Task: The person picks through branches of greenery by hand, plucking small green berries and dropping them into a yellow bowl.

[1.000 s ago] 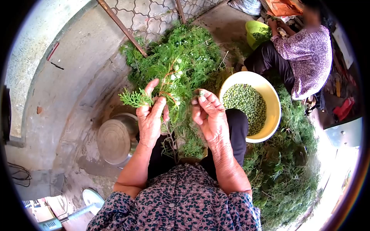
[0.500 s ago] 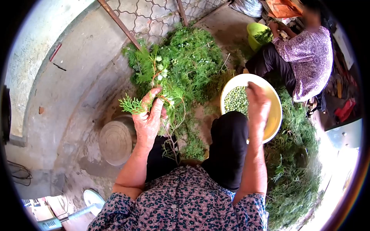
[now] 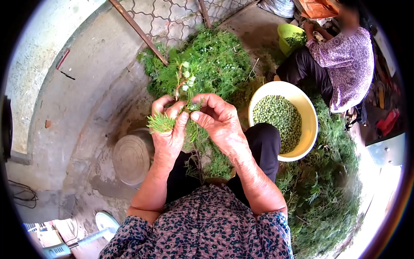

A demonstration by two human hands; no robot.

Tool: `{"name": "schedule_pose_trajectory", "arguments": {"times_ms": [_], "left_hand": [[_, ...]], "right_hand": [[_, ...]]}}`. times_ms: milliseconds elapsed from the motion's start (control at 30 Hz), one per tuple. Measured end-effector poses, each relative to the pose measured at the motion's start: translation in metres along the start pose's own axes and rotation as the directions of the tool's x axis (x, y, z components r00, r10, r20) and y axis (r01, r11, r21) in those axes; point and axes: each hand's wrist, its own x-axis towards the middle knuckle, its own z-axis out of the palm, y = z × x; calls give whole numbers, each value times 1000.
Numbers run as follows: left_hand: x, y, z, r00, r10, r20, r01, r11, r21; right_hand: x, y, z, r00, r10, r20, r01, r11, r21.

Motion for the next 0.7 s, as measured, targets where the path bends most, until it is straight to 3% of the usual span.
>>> {"name": "schedule_pose_trajectory", "arguments": {"times_ms": [100,267,333,500,567,633,667,700], "left_hand": [[3,6,2,999,-7,-37,2,992,-126],[5,-1,2,994,98,-44,-103,988,-112],[5,-2,0,990,127,-54,-132,987,-96],[5,-8,0,974,190,-122,-203,974,-101],[7,-12,-2,983,172,-70,-180,977,-114],[7,-10,-3,989,130,-76,-143,970,-196],[7,-4,-6,1000,22,-9,-23,964,-265],[7,-1,-8,994,-83,67,100,941,-324]], "right_hand": [[0,0,1,999,33,-26,-33,999,8],[-1,-1,5,996,30,-89,-25,998,56],[-2,0,2,998,63,0,-62,978,197],[-3,5,0,999,54,3,-53,977,208],[-3,2,2,999,53,-3,-51,973,223],[-4,-5,5,993,51,-111,-20,965,260],[-4,-2,2,992,-3,-123,17,993,113],[-4,0,2,992,-2,-123,16,993,114]]}}
